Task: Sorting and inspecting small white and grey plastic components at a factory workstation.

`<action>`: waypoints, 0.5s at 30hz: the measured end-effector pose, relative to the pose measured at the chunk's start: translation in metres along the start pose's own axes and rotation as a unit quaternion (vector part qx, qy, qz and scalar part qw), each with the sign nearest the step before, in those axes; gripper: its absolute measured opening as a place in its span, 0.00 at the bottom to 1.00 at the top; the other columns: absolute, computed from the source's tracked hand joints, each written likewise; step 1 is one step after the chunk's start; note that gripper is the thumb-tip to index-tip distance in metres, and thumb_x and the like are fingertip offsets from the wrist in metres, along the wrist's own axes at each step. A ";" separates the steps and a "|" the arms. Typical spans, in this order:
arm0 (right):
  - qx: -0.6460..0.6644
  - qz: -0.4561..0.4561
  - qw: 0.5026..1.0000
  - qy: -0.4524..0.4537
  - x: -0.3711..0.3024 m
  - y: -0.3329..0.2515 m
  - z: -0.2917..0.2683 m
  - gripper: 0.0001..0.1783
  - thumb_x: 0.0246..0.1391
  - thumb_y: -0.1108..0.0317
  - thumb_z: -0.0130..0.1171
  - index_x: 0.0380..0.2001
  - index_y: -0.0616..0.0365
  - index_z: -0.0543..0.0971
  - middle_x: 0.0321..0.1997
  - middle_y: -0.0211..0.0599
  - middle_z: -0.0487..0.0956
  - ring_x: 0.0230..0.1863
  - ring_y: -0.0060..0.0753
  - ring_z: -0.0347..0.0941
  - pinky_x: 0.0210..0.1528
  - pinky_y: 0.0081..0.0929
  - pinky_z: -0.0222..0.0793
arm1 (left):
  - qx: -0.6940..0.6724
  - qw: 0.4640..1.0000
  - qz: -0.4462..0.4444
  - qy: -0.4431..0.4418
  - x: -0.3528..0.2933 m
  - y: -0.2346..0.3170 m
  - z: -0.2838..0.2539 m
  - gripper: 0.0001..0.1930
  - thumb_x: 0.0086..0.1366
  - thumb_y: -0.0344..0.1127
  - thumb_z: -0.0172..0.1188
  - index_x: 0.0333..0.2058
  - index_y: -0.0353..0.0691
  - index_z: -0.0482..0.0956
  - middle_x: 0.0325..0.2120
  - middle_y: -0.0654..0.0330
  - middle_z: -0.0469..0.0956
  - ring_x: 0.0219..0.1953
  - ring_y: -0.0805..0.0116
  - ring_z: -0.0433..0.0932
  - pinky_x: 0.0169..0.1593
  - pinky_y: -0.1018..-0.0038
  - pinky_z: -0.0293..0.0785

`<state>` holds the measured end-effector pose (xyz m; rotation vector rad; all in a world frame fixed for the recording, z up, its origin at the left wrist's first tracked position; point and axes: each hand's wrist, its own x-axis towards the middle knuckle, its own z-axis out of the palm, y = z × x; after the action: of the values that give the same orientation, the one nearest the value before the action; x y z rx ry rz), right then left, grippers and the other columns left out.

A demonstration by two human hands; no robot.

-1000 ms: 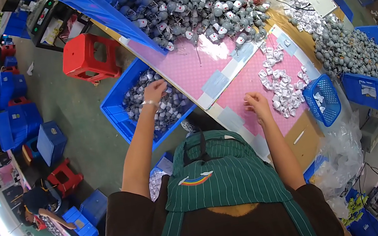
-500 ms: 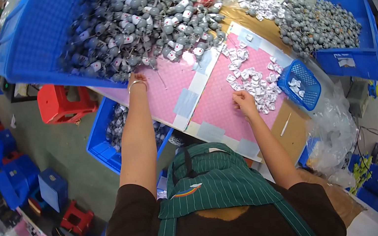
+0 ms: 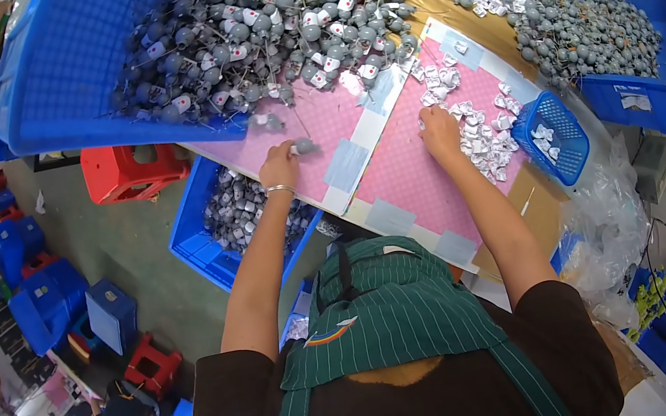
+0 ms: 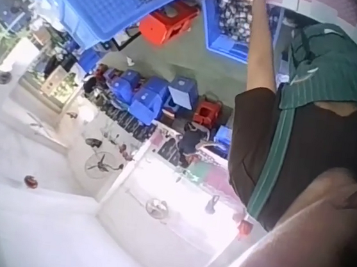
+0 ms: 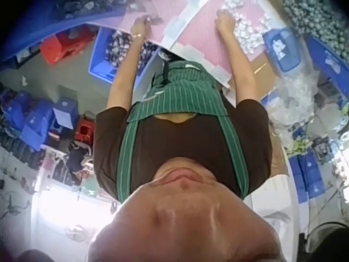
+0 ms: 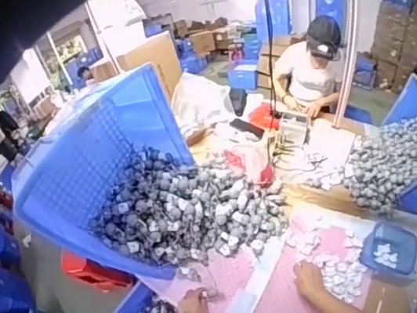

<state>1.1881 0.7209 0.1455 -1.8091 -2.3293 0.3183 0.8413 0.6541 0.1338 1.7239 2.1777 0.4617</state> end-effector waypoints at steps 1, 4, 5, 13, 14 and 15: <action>-0.001 -0.009 1.000 0.018 0.000 -0.001 -0.001 0.15 0.32 0.70 0.66 0.26 0.57 0.72 0.30 0.42 0.73 0.35 0.46 0.71 0.36 0.40 0.64 | 0.017 0.999 -0.019 -0.047 -0.002 0.004 -0.002 0.12 0.54 0.33 0.54 0.38 0.54 0.77 0.32 0.59 0.74 0.31 0.53 0.76 0.34 0.60 0.73; -0.002 -0.017 1.000 0.005 -0.006 -0.002 -0.004 0.12 0.36 0.73 0.62 0.30 0.58 0.74 0.31 0.42 0.72 0.35 0.46 0.70 0.37 0.41 0.63 | -0.072 0.997 0.002 -0.007 -0.007 -0.005 0.012 0.15 0.54 0.32 0.53 0.41 0.51 0.75 0.31 0.55 0.73 0.34 0.52 0.75 0.36 0.60 0.71; -0.002 -0.020 1.000 0.006 -0.008 -0.004 -0.005 0.12 0.36 0.73 0.62 0.30 0.58 0.74 0.31 0.42 0.72 0.35 0.46 0.70 0.37 0.41 0.63 | -0.072 0.997 0.000 -0.005 -0.009 -0.006 0.017 0.15 0.54 0.32 0.53 0.41 0.51 0.75 0.31 0.55 0.73 0.34 0.52 0.75 0.36 0.60 0.71; 0.308 0.107 0.943 0.064 -0.042 -0.035 -0.012 0.12 0.48 0.71 0.55 0.39 0.58 0.77 0.28 0.38 0.72 0.32 0.35 0.70 0.36 0.28 0.66 | -0.157 0.945 -0.268 0.103 0.000 0.042 0.039 0.35 0.41 0.54 0.68 0.38 0.31 0.67 0.33 0.45 0.74 0.39 0.48 0.74 0.44 0.61 0.70; 0.305 0.108 0.944 0.067 -0.047 -0.038 -0.011 0.12 0.48 0.71 0.55 0.39 0.58 0.77 0.28 0.38 0.72 0.32 0.35 0.70 0.36 0.28 0.66 | -0.135 0.944 -0.285 0.101 0.004 0.052 0.038 0.37 0.39 0.55 0.69 0.38 0.30 0.67 0.33 0.44 0.74 0.39 0.48 0.74 0.44 0.62 0.70; 0.374 0.126 0.918 0.032 -0.051 -0.043 -0.009 0.12 0.51 0.71 0.54 0.40 0.59 0.76 0.29 0.35 0.72 0.31 0.29 0.69 0.33 0.24 0.66 | -0.139 0.944 -0.281 0.099 0.008 0.057 0.035 0.37 0.39 0.55 0.69 0.38 0.30 0.67 0.33 0.44 0.74 0.39 0.48 0.74 0.44 0.62 0.70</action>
<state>1.1633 0.6617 0.1659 -1.6488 -1.5748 1.0047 0.9049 0.6759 0.1271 0.8835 2.4628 0.7590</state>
